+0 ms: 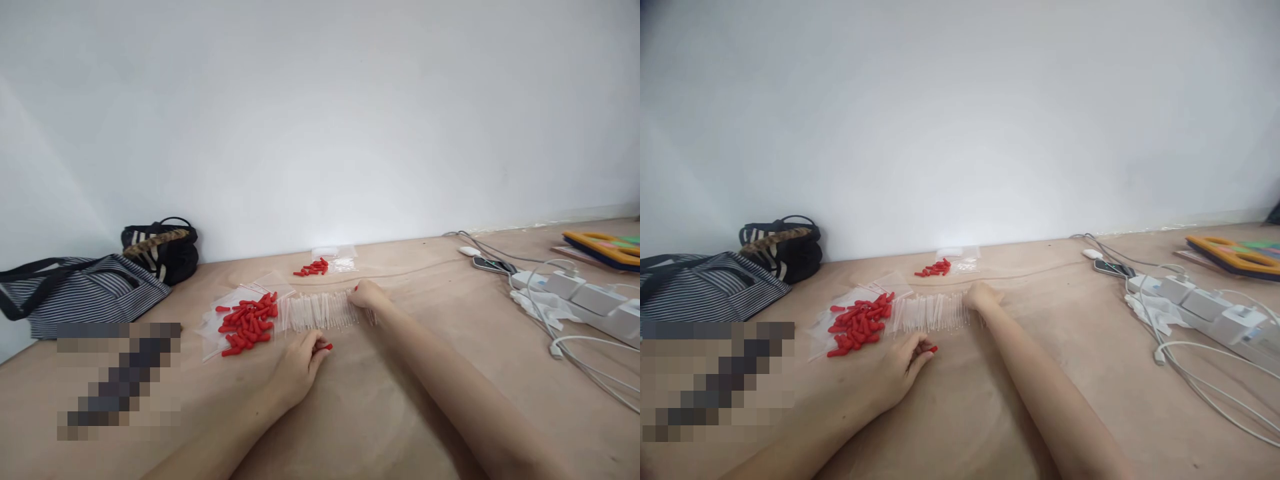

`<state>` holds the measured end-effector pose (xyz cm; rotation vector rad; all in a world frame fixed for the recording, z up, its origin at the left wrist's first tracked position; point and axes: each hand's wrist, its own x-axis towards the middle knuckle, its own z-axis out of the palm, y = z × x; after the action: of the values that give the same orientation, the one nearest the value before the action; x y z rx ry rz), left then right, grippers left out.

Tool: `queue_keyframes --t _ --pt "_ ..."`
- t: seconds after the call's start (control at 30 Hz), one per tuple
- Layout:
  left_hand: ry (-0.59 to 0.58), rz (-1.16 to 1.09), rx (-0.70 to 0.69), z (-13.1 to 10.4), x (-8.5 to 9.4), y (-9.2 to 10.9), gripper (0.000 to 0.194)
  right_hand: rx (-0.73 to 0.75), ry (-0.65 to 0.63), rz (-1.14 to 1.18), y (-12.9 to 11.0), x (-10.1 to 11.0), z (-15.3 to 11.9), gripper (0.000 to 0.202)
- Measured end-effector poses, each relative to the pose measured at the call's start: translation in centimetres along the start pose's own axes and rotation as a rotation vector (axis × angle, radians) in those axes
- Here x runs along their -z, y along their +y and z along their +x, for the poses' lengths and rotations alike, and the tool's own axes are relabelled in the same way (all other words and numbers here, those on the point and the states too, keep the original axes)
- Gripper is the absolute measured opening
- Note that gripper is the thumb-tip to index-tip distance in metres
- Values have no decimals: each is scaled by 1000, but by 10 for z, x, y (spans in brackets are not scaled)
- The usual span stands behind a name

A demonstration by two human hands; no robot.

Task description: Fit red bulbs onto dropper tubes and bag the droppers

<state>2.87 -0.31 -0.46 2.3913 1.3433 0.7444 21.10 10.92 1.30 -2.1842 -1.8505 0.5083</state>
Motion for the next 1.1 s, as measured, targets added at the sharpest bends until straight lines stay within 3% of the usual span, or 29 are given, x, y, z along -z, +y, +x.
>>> queue_keyframes --t 0.17,0.3,0.37,0.5,0.6,0.73,1.1 --pt "-20 -39 21 -1 4 0 14 83 40 36 -2 6 -6 16" --pt "29 -83 22 -4 4 -4 17 236 124 104 6 19 -33 19" --pt "56 -123 37 -4 1 -8 14 372 182 147 14 18 -51 15" --pt "58 -148 53 -1 -1 -11 10 879 367 149 34 -7 -80 8" --pt "82 -119 49 1 1 -8 9 1040 390 115 43 -29 -89 10" --pt "111 -90 37 1 4 -5 8 1056 354 133 43 -41 -91 12" --pt "128 -45 -36 -1 4 -5 9 1005 329 197 40 -40 -93 12"
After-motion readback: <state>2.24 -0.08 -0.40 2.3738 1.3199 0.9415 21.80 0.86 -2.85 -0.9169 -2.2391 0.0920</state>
